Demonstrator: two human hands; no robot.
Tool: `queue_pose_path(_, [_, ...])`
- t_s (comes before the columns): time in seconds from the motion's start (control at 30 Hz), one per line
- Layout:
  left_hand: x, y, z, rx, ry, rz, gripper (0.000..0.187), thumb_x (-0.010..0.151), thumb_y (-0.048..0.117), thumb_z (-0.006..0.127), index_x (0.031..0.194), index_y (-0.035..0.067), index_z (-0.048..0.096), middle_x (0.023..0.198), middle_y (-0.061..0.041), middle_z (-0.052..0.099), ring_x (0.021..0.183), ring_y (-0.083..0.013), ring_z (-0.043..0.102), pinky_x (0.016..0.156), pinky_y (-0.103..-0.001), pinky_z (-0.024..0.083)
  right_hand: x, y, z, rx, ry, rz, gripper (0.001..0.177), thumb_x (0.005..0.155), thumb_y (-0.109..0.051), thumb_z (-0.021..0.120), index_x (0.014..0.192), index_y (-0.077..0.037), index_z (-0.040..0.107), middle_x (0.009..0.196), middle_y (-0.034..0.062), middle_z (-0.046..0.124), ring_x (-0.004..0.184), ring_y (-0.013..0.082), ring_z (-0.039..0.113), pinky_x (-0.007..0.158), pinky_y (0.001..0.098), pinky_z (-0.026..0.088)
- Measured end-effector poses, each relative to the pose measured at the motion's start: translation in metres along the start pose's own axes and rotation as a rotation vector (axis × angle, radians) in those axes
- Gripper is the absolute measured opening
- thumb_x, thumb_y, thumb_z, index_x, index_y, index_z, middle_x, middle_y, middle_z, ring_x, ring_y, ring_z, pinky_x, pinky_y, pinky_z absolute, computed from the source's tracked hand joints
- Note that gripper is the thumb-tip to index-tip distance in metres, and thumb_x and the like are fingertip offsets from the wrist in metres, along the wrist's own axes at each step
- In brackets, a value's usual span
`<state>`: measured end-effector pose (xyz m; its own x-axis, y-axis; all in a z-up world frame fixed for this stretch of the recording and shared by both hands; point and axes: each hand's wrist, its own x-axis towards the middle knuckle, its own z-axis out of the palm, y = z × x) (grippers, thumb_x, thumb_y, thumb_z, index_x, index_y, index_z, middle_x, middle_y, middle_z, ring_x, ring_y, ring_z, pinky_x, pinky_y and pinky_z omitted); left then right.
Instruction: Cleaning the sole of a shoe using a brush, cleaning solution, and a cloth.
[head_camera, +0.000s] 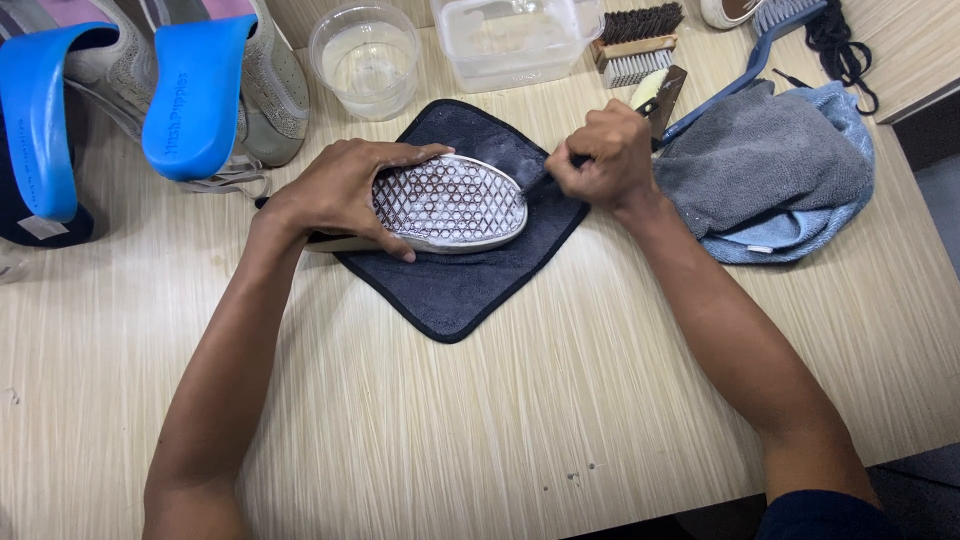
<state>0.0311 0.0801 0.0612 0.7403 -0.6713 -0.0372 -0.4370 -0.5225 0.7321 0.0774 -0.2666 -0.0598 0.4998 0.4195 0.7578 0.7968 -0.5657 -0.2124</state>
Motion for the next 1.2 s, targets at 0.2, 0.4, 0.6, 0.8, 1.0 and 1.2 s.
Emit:
queue_pose_path(0.2, [0.0, 0.002, -0.002, -0.002, -0.003, 0.004, 0.116, 0.037, 0.018, 0.108, 0.141, -0.002, 0.06, 0.137, -0.021, 0.068, 0.132, -0.0487, 0.057, 0.112, -0.055, 0.044, -0.008, 0.001, 0.014, 0.085, -0.038, -0.065, 0.043, 0.08, -0.013, 0.069, 0.045, -0.015, 0.044, 0.04, 0.0044, 0.032, 0.039, 0.0263, 0.04, 0.055, 0.0338, 0.041])
queue_pose_path(0.4, [-0.001, 0.0, -0.001, 0.019, 0.002, 0.008, 0.116, 0.037, 0.02, 0.108, 0.141, 0.0, 0.061, 0.138, -0.018, 0.068, 0.133, -0.0472, 0.057, 0.112, -0.055, 0.043, 0.005, -0.011, 0.008, 0.069, -0.052, -0.041, 0.044, 0.081, -0.008, 0.07, 0.045, -0.013, 0.044, 0.04, 0.0054, 0.034, 0.04, 0.0264, 0.043, 0.057, 0.0327, 0.041])
queue_pose_path(0.6, [-0.001, 0.002, -0.001, 0.018, -0.009, 0.008, 0.116, 0.037, 0.02, 0.108, 0.141, 0.0, 0.061, 0.137, -0.02, 0.068, 0.132, -0.0486, 0.057, 0.113, -0.056, 0.043, -0.008, 0.018, 0.014, 0.097, -0.077, -0.028, 0.042, 0.08, -0.008, 0.068, 0.045, -0.012, 0.046, 0.039, 0.0056, 0.035, 0.038, 0.0263, 0.041, 0.057, 0.0336, 0.04])
queue_pose_path(0.8, [-0.002, 0.005, 0.0, 0.019, -0.016, 0.006, 0.115, 0.038, 0.019, 0.108, 0.141, 0.0, 0.061, 0.136, -0.021, 0.068, 0.131, -0.0502, 0.057, 0.112, -0.057, 0.043, 0.002, 0.008, 0.007, 0.155, -0.089, -0.082, 0.042, 0.078, -0.006, 0.068, 0.046, -0.012, 0.042, 0.04, 0.0051, 0.033, 0.042, 0.0278, 0.044, 0.06, 0.0348, 0.042])
queue_pose_path(1.0, [0.001, -0.025, 0.007, 0.132, -0.011, 0.049, 0.117, 0.043, 0.04, 0.101, 0.147, 0.014, 0.056, 0.143, -0.013, 0.066, 0.132, -0.0399, 0.058, 0.101, -0.05, 0.044, 0.008, -0.004, 0.011, 0.098, -0.083, -0.114, 0.035, 0.078, -0.005, 0.066, 0.05, -0.011, 0.047, 0.044, 0.0017, 0.038, 0.047, 0.0192, 0.039, 0.062, 0.0345, 0.039])
queue_pose_path(1.2, [0.004, -0.038, 0.012, 0.235, -0.034, 0.062, 0.121, 0.047, 0.059, 0.094, 0.155, 0.029, 0.05, 0.148, -0.004, 0.064, 0.133, -0.0284, 0.059, 0.09, -0.041, 0.045, 0.0, 0.001, 0.016, 0.083, -0.098, -0.119, 0.028, 0.078, -0.007, 0.063, 0.051, -0.012, 0.053, 0.043, -0.0026, 0.038, 0.046, 0.0136, 0.033, 0.062, 0.0352, 0.041])
